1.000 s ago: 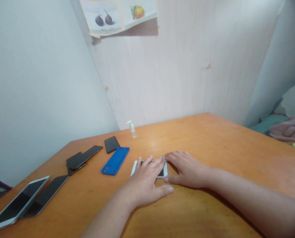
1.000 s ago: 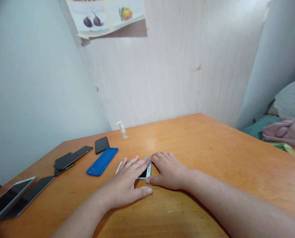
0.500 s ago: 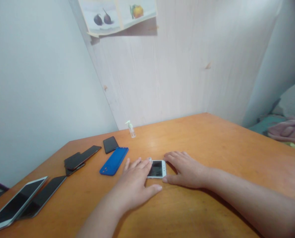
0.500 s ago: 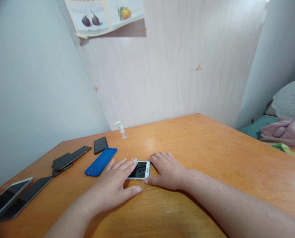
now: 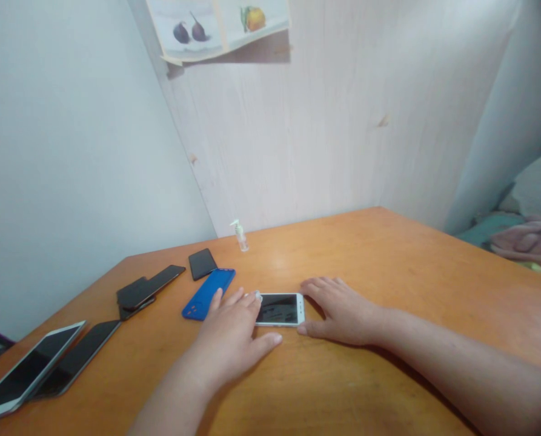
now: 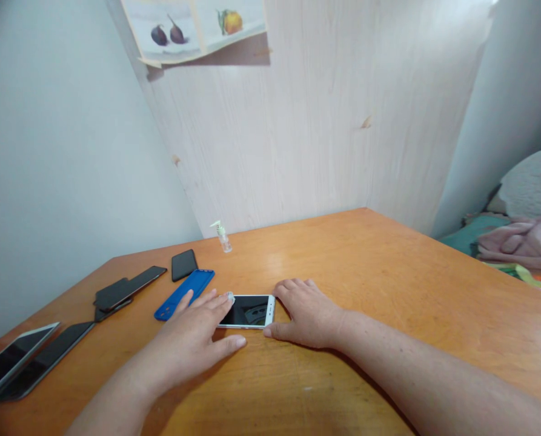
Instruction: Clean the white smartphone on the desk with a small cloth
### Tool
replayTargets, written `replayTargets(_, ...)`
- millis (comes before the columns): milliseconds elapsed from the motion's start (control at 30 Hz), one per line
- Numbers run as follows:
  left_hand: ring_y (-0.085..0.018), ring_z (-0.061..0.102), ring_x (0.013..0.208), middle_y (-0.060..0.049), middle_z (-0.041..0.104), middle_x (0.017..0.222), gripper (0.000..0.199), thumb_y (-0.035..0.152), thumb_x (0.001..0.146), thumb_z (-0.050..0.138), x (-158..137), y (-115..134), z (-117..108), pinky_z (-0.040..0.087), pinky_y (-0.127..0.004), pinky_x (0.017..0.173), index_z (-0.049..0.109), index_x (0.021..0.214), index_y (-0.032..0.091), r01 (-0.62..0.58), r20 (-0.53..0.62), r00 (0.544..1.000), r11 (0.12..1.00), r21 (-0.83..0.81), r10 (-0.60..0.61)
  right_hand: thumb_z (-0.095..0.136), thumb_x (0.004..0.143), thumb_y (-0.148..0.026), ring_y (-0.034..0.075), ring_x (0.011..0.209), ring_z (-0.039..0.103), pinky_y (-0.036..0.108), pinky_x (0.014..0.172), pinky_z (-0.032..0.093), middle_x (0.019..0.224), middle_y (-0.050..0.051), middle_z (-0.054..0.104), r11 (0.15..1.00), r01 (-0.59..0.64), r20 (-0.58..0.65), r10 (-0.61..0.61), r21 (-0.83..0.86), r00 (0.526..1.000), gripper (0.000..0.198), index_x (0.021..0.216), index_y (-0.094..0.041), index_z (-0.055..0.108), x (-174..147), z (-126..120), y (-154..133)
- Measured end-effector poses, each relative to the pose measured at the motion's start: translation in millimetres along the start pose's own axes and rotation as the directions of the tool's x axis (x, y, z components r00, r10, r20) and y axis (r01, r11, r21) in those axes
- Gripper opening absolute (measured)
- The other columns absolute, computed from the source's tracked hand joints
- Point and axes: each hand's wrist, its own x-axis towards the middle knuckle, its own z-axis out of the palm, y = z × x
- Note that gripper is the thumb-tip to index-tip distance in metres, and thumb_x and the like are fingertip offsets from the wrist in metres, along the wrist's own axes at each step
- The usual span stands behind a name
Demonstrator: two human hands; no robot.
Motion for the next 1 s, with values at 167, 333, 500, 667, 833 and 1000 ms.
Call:
replayTargets(167, -0.032, 0.024, 0.149, -0.008, 0.027, 0.161, 0.09, 0.069, 0.08, 0.058, 0, 20, 7, 0.015, -0.053, 0.122, 0.032, 0.153, 0.025, -0.213, 0.095, 0.97, 0.97, -0.119, 0.225, 0.061, 0.082, -0.066, 0.034, 0.113, 0.055, 0.048, 0.094, 0.04, 0.123, 0.015, 0.062, 1.0, 0.0, -0.006, 0.0, 0.008, 1.0, 0.062, 0.121, -0.018, 0.059, 0, 2, 0)
replayTargets(333, -0.031, 0.035, 0.144, -0.012, 0.038, 0.156, 0.077, 0.065, 0.085, 0.054, 1, 5, 4, 0.017, -0.051, 0.122, 0.044, 0.147, 0.021, -0.11, 0.05, 0.992, 0.993, -0.037, 0.112, 0.061, 0.081, -0.066, 0.034, 0.112, 0.056, 0.049, 0.093, 0.041, 0.123, 0.015, 0.062, 1.0, -0.003, 0.0, 0.003, 0.01, 1.0, 0.064, 0.122, -0.018, 0.059, 1, 0, -1)
replayTargets(500, -0.034, 0.037, 0.143, -0.019, 0.039, 0.154, 0.083, 0.064, 0.083, 0.056, 2, 2, 6, 0.02, -0.051, 0.121, 0.045, 0.146, 0.011, -0.02, 0.025, 0.999, 1.0, 0.017, 0.02, 0.06, 0.082, -0.066, 0.034, 0.112, 0.056, 0.048, 0.093, 0.041, 0.123, 0.015, 0.062, 1.0, -0.006, 0.007, 0.006, 0.011, 1.0, 0.062, 0.121, -0.018, 0.059, 1, -2, -2)
replayTargets(667, -0.032, 0.038, 0.143, -0.013, 0.039, 0.156, 0.084, 0.069, 0.08, 0.058, -2, 20, 7, 0.026, -0.046, 0.121, 0.046, 0.145, 0.018, -0.172, 0.038, 0.984, 0.983, -0.069, 0.175, 0.061, 0.082, -0.066, 0.034, 0.111, 0.056, 0.048, 0.093, 0.041, 0.122, 0.014, 0.063, 1.0, -0.005, 0.008, 0.005, 0.003, 1.0, 0.061, 0.12, -0.019, 0.059, 1, -1, -1)
replayTargets(833, -0.036, 0.051, 0.132, -0.016, 0.056, 0.142, 0.069, 0.065, 0.083, 0.055, -4, 6, -1, 0.035, -0.051, 0.115, 0.059, 0.132, 0.017, -0.04, -0.006, 0.999, 0.999, 0.01, 0.04, 0.06, 0.082, -0.067, 0.033, 0.112, 0.056, 0.047, 0.094, 0.041, 0.123, 0.014, 0.062, 1.0, -0.006, 0.006, 0.006, 0.008, 1.0, 0.062, 0.12, -0.018, 0.059, 0, -1, -1)
replayTargets(1000, -0.037, 0.056, 0.125, -0.015, 0.062, 0.135, 0.061, 0.062, 0.082, 0.058, -4, 4, -3, 0.041, -0.052, 0.109, 0.065, 0.123, 0.018, -0.01, -0.031, 0.999, 1.0, 0.011, 0.011, 0.059, 0.083, -0.066, 0.033, 0.112, 0.056, 0.047, 0.093, 0.041, 0.123, 0.014, 0.062, 1.0, -0.008, 0.016, 0.008, 0.009, 1.0, 0.061, 0.12, -0.018, 0.059, 0, -2, -1)
